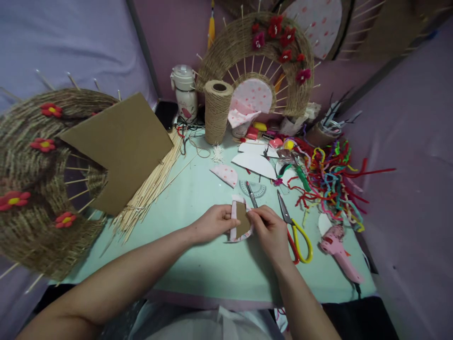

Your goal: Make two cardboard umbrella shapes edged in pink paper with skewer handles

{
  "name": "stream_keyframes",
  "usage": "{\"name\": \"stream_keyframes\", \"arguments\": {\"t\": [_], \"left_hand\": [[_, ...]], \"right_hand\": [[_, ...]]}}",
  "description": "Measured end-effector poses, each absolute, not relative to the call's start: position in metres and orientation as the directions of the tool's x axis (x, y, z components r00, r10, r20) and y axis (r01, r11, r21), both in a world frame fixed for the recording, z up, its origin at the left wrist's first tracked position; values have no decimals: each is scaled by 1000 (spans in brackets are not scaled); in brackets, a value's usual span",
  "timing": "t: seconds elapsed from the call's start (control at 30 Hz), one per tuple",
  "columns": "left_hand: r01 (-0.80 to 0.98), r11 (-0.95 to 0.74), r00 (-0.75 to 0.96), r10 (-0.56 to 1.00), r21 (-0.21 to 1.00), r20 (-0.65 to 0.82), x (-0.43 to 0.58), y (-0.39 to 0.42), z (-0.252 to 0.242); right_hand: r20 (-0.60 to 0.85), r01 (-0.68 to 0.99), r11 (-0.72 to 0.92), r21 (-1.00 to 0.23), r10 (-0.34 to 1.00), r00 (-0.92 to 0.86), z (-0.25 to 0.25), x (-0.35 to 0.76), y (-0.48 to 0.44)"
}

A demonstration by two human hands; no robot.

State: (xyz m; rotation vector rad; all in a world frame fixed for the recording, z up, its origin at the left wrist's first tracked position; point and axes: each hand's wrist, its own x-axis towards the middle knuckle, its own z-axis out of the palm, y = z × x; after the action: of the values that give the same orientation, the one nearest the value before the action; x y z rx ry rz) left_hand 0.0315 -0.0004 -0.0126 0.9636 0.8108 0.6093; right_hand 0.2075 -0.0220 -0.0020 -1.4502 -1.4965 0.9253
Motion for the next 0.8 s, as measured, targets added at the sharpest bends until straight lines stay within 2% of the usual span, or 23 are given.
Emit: {"name": "stream_keyframes", "arguments": {"t": [0.07, 0.1, 0.17, 0.23, 0.33, 0.57, 0.63, 0.7, 0.8], "left_hand": [[-83, 450, 579, 748, 889, -325, 30, 0, -12], [-77, 456, 601, 731, 887, -324, 29, 1, -11], [-61, 459, 666, 680, 886, -307, 28, 1, -9], [-17, 432, 722, 630, 902, -288, 26, 1, -8], [81, 366, 738, 604, 927, -303, 24, 1, -8], [112, 345, 695, 643, 932, -322, 22, 3, -8], [89, 363, 699, 640, 928, -318, 22, 3, -8], [70, 384, 702, 637, 921, -319, 22, 3, -7], [49, 424, 696, 635, 904, -336, 23, 2, -7]], "right_hand": [[31, 348, 30, -937, 1000, -3, -2, 209, -21], [-45, 282, -33, -959, 998, -36, -2, 210, -20], [-263, 93, -251, -963, 953, -148, -4, 213, -16], [-422, -43, -447, -894, 869, -258, -7, 216, -12], [-484, -72, -527, -847, 820, -306, -11, 217, -7], [-381, -35, -403, -914, 888, -258, -3, 215, -10], [-265, 41, -262, -964, 941, -209, 1, 215, -11], [-85, 179, -53, -982, 981, -175, 2, 215, -13], [135, 369, 198, -908, 972, -190, 0, 214, -17]]}}
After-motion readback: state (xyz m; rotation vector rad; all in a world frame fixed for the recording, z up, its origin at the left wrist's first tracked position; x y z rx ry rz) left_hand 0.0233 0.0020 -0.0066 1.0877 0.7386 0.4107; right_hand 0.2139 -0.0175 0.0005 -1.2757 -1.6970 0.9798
